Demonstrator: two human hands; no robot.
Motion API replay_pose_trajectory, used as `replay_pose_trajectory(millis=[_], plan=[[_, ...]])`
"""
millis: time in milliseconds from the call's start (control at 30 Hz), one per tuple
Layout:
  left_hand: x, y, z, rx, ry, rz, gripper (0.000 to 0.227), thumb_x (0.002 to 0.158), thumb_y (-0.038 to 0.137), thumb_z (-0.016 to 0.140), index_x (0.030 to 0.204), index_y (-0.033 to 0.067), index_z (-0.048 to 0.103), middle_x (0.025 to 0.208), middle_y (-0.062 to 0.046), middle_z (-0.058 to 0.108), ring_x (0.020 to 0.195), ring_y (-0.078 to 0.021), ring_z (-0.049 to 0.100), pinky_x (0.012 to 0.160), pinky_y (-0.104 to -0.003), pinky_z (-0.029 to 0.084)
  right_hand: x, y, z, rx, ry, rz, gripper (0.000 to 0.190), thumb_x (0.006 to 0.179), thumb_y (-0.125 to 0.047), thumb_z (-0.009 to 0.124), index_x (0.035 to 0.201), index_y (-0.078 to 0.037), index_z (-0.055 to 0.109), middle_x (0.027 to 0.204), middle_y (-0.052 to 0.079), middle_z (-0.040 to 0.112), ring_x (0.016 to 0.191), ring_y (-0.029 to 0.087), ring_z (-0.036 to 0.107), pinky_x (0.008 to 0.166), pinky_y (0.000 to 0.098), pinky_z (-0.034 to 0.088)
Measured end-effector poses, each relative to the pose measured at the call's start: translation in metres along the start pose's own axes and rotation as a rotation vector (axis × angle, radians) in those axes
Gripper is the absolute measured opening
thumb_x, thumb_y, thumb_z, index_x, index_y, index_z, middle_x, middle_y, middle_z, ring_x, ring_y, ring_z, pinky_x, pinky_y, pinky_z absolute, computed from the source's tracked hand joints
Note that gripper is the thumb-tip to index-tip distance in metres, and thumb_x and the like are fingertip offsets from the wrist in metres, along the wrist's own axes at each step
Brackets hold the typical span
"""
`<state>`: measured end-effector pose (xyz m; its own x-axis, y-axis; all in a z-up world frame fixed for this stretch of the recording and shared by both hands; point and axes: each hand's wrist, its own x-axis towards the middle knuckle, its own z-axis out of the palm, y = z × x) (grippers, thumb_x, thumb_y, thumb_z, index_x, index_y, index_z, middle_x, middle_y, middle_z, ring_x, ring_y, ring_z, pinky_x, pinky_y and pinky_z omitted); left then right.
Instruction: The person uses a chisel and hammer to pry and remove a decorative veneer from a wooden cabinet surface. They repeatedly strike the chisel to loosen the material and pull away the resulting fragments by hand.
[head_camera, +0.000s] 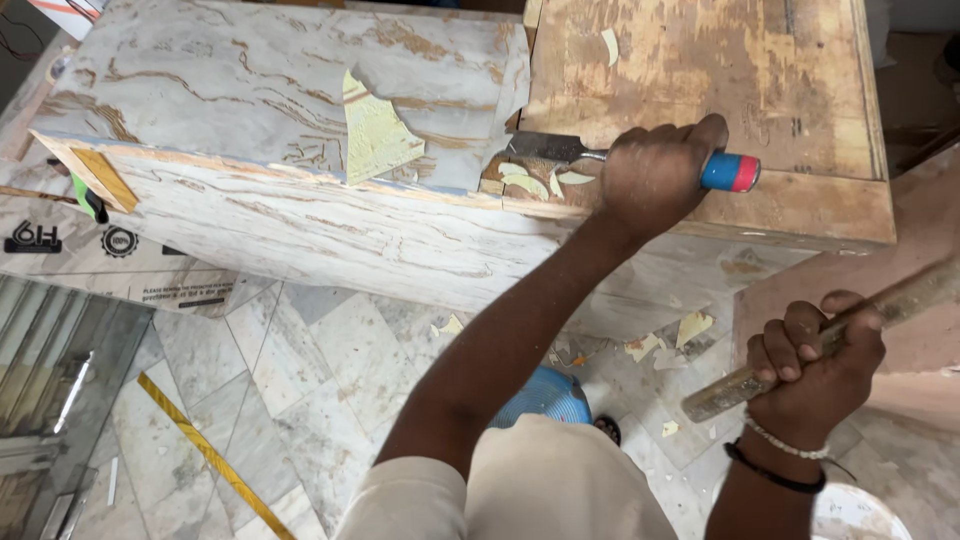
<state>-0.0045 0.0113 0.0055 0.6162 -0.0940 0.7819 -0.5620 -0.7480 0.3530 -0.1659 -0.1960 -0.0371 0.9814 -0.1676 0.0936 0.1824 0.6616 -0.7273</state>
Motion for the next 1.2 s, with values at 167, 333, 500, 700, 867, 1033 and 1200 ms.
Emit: replay_pose_trajectory(millis=[167, 333, 500, 700, 867, 1033, 1200], plan=[[0.015, -0.011, -0.008, 0.061, -0.452, 0.148, 0.027, 0.074, 0.032, 0.076, 0.089, 0.0144, 0.061, 0.069, -0.005, 0.073, 0.064, -0.0254, 0.074, 0.058, -0.043, 0.057, -0.013, 0.004, -0.012, -0.169, 0.063, 0.096, 0.030, 0.117, -0.041, 0.052, 0.104, -0.015, 0.056, 0.068, -0.003, 0.040, 0.052, 0.006, 0.033, 0.046, 0.0227, 0.031], [0.016, -0.012, -0.032, -0.033, -0.495, 0.286, 0.033, 0.077, 0.036, 0.078, 0.095, 0.0133, 0.063, 0.071, -0.006, 0.074, 0.061, -0.0258, 0.074, 0.058, -0.045, 0.056, -0.022, 0.008, -0.015, -0.229, 0.095, 0.121, 0.026, 0.117, -0.040, 0.051, 0.111, -0.015, 0.057, 0.071, -0.003, 0.038, 0.052, 0.006, 0.032, 0.046, 0.0227, 0.030], [0.000, -0.025, -0.069, -0.171, -0.179, 0.457, 0.029, 0.086, 0.038, 0.079, 0.091, 0.0148, 0.063, 0.075, -0.003, 0.072, 0.066, -0.0234, 0.073, 0.060, -0.043, 0.056, -0.021, 0.009, -0.009, -0.215, 0.066, 0.142, 0.027, 0.116, -0.039, 0.051, 0.106, -0.014, 0.055, 0.073, -0.003, 0.038, 0.052, 0.006, 0.032, 0.046, 0.0236, 0.030], [-0.003, -0.045, -0.112, -0.404, -0.026, 0.337, 0.032, 0.092, 0.036, 0.083, 0.087, 0.0129, 0.062, 0.070, -0.001, 0.065, 0.060, -0.0189, 0.069, 0.056, -0.036, 0.055, -0.033, 0.019, 0.018, -0.304, 0.032, 0.155, 0.025, 0.113, -0.038, 0.052, 0.112, -0.014, 0.054, 0.071, -0.002, 0.039, 0.050, 0.008, 0.033, 0.043, 0.0256, 0.031], [-0.050, -0.044, -0.145, -0.446, -0.026, 0.459, 0.031, 0.079, 0.028, 0.086, 0.080, 0.0147, 0.058, 0.074, -0.004, 0.063, 0.066, -0.0236, 0.065, 0.062, -0.040, 0.050, -0.062, 0.063, 0.040, -0.413, -0.080, 0.204, 0.023, 0.103, -0.029, 0.056, 0.112, -0.008, 0.054, 0.068, 0.001, 0.045, 0.045, 0.011, 0.040, 0.039, 0.0272, 0.036], [-0.075, -0.064, -0.176, -0.592, -0.073, 0.454, 0.032, 0.073, 0.018, 0.084, 0.074, 0.0147, 0.052, 0.071, -0.003, 0.055, 0.071, -0.0270, 0.059, 0.068, -0.042, 0.046, -0.123, 0.131, 0.042, -0.557, -0.166, -0.165, 0.020, 0.101, -0.015, 0.062, 0.113, -0.004, 0.051, 0.077, 0.005, 0.057, 0.059, 0.015, 0.055, 0.053, 0.0295, 0.050], [-0.067, -0.087, -0.190, -0.740, -0.086, 0.436, 0.030, 0.074, 0.015, 0.083, 0.074, 0.0144, 0.053, 0.072, -0.003, 0.055, 0.071, -0.0266, 0.058, 0.069, -0.041, 0.046, -0.177, 0.192, 0.055, -0.661, -0.318, -0.438, 0.017, 0.105, -0.007, 0.061, 0.119, -0.001, 0.053, 0.087, 0.010, 0.056, 0.073, 0.021, 0.054, 0.063, 0.0326, 0.046]])
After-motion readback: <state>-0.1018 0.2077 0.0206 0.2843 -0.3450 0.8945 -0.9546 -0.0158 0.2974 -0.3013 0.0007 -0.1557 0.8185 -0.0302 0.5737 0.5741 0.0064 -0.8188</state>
